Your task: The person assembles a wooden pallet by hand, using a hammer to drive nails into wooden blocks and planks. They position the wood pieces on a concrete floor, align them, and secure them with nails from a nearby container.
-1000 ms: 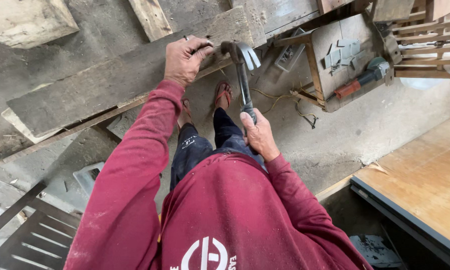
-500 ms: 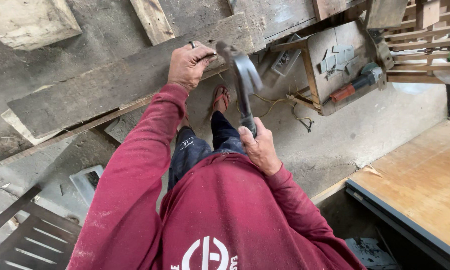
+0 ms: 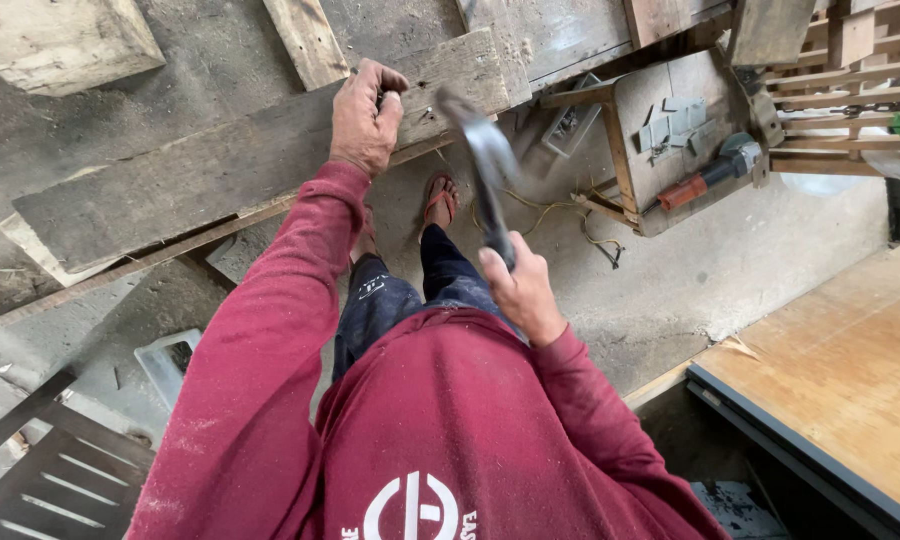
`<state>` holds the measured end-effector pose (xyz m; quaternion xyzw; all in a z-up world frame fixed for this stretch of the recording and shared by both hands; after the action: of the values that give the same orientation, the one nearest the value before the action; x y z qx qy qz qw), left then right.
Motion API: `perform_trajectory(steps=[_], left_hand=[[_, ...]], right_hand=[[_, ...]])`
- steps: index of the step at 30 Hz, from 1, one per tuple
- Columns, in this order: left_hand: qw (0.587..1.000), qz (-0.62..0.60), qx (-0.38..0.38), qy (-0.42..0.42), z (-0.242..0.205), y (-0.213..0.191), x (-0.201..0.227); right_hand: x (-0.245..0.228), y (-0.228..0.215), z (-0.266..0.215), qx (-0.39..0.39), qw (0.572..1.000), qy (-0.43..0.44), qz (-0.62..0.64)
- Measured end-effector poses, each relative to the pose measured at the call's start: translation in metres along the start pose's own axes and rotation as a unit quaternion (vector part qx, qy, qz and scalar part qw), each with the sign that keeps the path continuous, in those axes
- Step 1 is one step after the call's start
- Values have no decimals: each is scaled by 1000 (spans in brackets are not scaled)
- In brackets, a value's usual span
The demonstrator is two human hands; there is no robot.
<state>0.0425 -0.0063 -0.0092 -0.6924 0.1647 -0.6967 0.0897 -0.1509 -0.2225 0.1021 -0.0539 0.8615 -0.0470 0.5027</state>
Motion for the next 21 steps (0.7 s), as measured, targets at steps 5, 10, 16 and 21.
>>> perform_trajectory(steps=[5,10,16,21], left_hand=[[996,67,43,41,3,5,0],[973,205,77,74,19,6,6],[947,305,102,20,13,-8,22],[914,396,-20,85,-45,-2,33]], right_hand=[[28,-7,-11,26,995,64,68],[62,-26,-28,56,991,111,43],[55,-38,-40,-17,988,137,66],[-10,-70,13,-94,991,94,-1]])
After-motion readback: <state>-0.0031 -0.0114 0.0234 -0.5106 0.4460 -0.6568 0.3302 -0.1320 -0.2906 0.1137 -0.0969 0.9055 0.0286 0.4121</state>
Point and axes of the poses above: each hand's wrist, its own z-axis towards the middle knuckle, its own y-axis out of the palm, x = y × z, the point moved 4 cm from there along z, towards the middle knuckle, and after that the axes turned 5 degrees about z, right-handed, at the moved point
